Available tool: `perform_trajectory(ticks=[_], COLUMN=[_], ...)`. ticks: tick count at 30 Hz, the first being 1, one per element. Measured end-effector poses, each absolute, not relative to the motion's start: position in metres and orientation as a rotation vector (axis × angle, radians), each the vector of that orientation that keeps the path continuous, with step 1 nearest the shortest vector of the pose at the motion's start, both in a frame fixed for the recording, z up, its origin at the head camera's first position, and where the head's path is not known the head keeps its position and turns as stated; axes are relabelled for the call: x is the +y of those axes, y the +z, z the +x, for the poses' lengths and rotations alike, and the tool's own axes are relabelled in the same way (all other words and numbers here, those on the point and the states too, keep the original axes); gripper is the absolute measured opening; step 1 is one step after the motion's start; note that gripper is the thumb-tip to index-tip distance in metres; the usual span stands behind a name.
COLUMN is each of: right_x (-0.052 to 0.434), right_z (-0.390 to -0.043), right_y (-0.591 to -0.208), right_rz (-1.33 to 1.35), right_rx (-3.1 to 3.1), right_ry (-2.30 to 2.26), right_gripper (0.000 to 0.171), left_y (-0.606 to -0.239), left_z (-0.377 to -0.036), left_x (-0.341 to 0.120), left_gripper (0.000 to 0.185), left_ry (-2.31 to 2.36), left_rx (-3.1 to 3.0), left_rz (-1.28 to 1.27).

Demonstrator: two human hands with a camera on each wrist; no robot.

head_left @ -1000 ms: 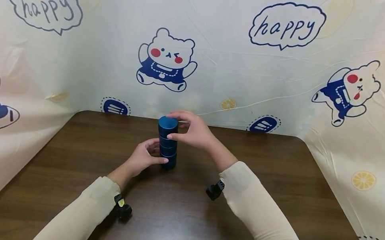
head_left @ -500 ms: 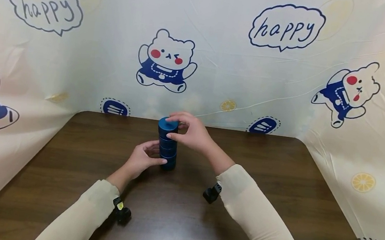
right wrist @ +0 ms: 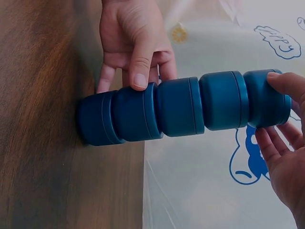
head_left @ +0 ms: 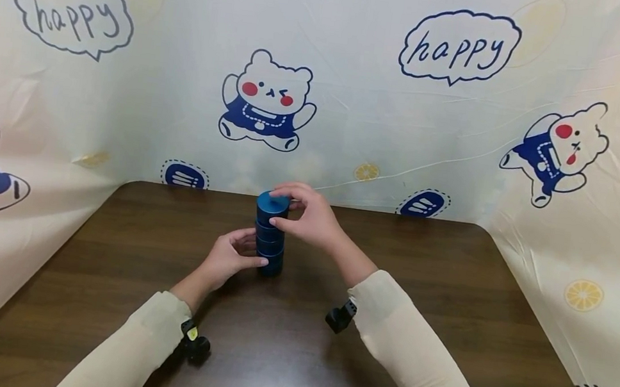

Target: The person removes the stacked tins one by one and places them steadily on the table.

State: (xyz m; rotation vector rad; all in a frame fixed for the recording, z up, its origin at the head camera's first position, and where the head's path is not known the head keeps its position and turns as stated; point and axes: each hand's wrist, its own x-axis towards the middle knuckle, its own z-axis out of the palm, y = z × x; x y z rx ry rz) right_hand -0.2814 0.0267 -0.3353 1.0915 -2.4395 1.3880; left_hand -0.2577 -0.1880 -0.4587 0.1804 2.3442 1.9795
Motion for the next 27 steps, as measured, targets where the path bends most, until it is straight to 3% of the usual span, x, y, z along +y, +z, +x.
perform_trajectory(ticks=[27], right_x=[0.059], right_z=[-0.278], right_y=[-0.336], right_rz=[0.978], right_rx=[-2.358], right_ry=[1.448], right_gripper=[0.036], left_y=[-0.458], left_z=[-0.258], left_x=[-0.186], left_gripper=[0.072], left_ry=[1.957], left_rx=[2.360], left_rz=[0.156])
